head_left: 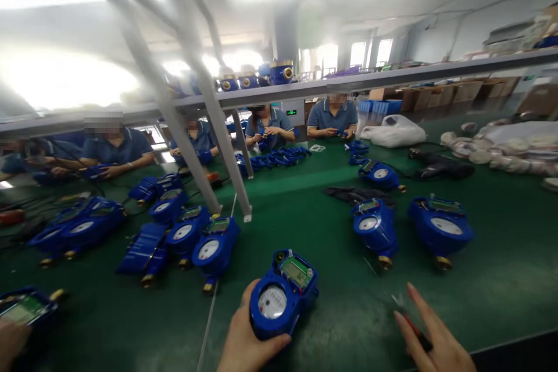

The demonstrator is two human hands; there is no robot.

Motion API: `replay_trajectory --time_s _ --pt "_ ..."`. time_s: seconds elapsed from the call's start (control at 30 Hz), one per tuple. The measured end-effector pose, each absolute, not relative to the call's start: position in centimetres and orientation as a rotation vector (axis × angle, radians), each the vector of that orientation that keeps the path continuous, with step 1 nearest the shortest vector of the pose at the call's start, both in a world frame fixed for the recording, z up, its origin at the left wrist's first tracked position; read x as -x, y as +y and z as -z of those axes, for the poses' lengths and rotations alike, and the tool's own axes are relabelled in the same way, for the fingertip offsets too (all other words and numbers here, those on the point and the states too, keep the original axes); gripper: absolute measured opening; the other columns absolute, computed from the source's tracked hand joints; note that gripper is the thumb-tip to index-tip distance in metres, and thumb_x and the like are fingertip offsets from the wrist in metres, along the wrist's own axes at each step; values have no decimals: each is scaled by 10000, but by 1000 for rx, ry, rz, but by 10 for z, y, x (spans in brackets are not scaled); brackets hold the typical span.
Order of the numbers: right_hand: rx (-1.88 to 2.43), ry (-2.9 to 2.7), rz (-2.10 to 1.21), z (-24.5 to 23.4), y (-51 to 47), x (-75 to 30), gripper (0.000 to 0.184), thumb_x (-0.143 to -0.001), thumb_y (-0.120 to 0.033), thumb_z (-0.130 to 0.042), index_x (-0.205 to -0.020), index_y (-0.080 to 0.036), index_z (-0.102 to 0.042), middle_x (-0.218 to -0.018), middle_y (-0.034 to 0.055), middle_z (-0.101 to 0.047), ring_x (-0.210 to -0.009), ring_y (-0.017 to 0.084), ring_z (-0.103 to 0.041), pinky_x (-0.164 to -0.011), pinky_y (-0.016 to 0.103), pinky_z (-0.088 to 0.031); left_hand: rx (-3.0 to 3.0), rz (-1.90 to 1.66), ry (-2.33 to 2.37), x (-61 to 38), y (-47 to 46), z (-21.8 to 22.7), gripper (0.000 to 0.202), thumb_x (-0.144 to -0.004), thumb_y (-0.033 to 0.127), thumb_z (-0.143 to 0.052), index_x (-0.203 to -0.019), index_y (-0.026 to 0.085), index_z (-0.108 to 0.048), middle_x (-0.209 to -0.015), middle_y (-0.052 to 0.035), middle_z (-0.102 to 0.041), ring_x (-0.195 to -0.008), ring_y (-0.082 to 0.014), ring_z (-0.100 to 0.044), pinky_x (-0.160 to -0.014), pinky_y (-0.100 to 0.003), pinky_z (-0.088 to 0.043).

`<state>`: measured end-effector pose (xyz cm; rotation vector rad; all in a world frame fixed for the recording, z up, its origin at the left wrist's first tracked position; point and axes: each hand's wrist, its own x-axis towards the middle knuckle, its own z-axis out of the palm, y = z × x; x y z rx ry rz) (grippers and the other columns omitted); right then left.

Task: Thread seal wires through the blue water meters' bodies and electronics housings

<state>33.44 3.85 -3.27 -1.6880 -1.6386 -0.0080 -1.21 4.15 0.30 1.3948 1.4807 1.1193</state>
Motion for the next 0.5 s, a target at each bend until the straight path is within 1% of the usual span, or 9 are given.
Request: replay_trajectory --time_s 0.03,0.07,0.1,0.17,0.23,0.3,0.37,0.43,0.5 --pt "1691 -1645 58 29 43 -333 634 -886 -573 -394 -1409 -215 -379 -1251 124 -610 -1088 295 -617 -803 400 -574 -1427 -1090 1497 16 35 -7 910 -503 362 -803 -1277 147 -376 -1222 -145 -598 -1155 -319 -553 -1028 -429 -420" --pt "1699 -1644 112 25 47 -330 647 -890 -583 -378 -1416 -205 -366 -1287 136 -579 -1123 306 -592 -823 417 -563 -1446 -1077 1515 18 29 -10 911 -511 325 -792 -1300 159 -369 -1234 -134 -593 -1160 -314 -551 -1035 -428 -414" --pt "1705 -1652 174 21 50 -326 647 -899 -581 -362 -1421 -199 -356 -1311 144 -554 -1128 309 -586 -807 415 -564 -1448 -1090 1531 18 24 -13 915 -525 285 -772 -1331 172 -352 -1253 -123 -582 -1165 -308 -548 -1044 -428 -406" --pt "1710 -1657 303 11 55 -317 593 -923 -541 -349 -1406 -199 -388 -1318 141 -537 -1042 286 -628 -686 359 -570 -1426 -1182 1556 14 18 -17 934 -543 207 -720 -1384 199 -315 -1286 -107 -559 -1175 -298 -543 -1061 -427 -389" --pt "1724 -1667 448 2 56 -310 491 -941 -471 -368 -1329 -202 -502 -1215 122 -606 -843 236 -678 -530 302 -519 -1387 -1294 1577 9 16 -18 975 -527 166 -715 -1410 232 -309 -1291 -98 -554 -1175 -303 -543 -1074 -426 -377" --pt "1722 -1673 497 -5 54 -305 431 -942 -459 -383 -1173 -199 -638 -991 89 -698 -674 205 -675 -470 294 -472 -1335 -1327 1594 8 17 -18 1032 -480 163 -774 -1410 268 -340 -1294 -98 -555 -1179 -325 -537 -1081 -442 -370" --pt "1697 -1658 382 -10 51 -300 451 -925 -514 -395 -1011 -203 -709 -832 60 -729 -623 200 -677 -497 293 -492 -1334 -1274 1579 11 21 -19 1030 -418 189 -841 -1362 284 -438 -1305 -106 -548 -1202 -354 -512 -1088 -477 -360" --pt "1646 -1625 161 -10 45 -294 480 -888 -580 -424 -917 -208 -726 -824 55 -744 -663 198 -695 -573 272 -539 -1390 -1215 1553 16 26 -21 917 -398 224 -867 -1261 278 -563 -1322 -112 -534 -1236 -373 -477 -1097 -502 -345" --pt "1620 -1595 -26 -6 36 -287 472 -845 -610 -478 -917 -212 -722 -854 56 -749 -689 194 -702 -634 250 -563 -1453 -1188 1560 20 30 -26 765 -412 247 -869 -1145 279 -654 -1361 -106 -500 -1262 -381 -448 -1105 -509 -334"
